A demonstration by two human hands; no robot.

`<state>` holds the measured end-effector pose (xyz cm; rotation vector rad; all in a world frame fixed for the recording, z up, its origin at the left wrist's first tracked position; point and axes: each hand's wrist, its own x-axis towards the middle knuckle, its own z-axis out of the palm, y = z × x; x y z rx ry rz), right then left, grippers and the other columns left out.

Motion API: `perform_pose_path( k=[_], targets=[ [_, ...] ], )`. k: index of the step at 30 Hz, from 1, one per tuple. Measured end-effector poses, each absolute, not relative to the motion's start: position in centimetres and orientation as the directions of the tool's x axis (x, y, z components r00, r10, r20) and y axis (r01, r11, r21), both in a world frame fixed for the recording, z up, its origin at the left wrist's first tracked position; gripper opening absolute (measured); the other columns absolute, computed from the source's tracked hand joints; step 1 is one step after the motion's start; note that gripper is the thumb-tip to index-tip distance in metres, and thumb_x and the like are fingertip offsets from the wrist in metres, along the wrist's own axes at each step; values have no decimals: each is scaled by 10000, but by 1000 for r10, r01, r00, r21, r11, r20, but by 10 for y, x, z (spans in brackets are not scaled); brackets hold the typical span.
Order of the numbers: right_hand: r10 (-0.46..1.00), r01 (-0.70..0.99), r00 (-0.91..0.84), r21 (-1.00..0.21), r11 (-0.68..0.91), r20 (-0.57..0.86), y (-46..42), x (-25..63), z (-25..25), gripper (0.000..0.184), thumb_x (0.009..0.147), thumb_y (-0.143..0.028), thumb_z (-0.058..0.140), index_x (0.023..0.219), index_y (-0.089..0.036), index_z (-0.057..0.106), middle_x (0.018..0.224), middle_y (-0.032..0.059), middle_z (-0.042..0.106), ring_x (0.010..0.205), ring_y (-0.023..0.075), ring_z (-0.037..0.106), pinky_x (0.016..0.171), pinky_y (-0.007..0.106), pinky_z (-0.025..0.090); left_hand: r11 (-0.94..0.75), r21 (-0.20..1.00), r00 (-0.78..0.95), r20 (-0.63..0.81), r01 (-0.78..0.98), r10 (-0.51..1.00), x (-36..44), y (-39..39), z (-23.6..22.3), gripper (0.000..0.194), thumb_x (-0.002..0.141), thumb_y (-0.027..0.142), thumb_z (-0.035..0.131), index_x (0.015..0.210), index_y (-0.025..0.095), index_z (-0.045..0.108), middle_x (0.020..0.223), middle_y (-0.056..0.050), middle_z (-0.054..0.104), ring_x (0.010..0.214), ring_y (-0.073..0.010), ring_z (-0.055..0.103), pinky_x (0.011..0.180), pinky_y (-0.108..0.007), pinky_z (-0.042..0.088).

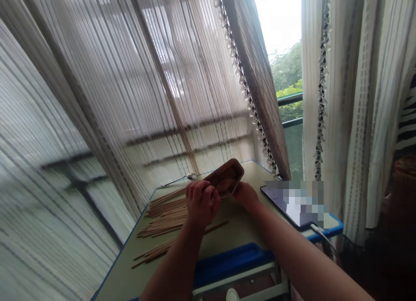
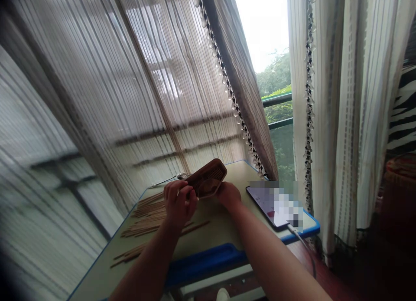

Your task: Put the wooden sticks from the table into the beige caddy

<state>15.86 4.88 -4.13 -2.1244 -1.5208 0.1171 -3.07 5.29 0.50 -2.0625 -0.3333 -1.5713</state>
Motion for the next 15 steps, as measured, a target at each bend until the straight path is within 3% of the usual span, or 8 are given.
perform_pose_path(
  k=[7,15],
  targets=[
    [891,854,370,-474,-215,262,46,158,-40,439,888,-509,430,1016,-211,726,996,140,718,959,278,666,703,292,455,-881,-283,397,910,380,-121,-29,56,-3,108,804,156,561,906,192,564,941,-80,562,883,-193,547,796,-345,490],
    [892,866,361,-453,-211,274,46,159,-41,355,883,-382,444,978,-195,730,961,140,723,939,265,674,698,284,447,-899,-310,543,834,311,-100,-20,49,-3,62,830,170,517,807,182,573,838,-67,602,744,-165,537,703,-312,470]
  ],
)
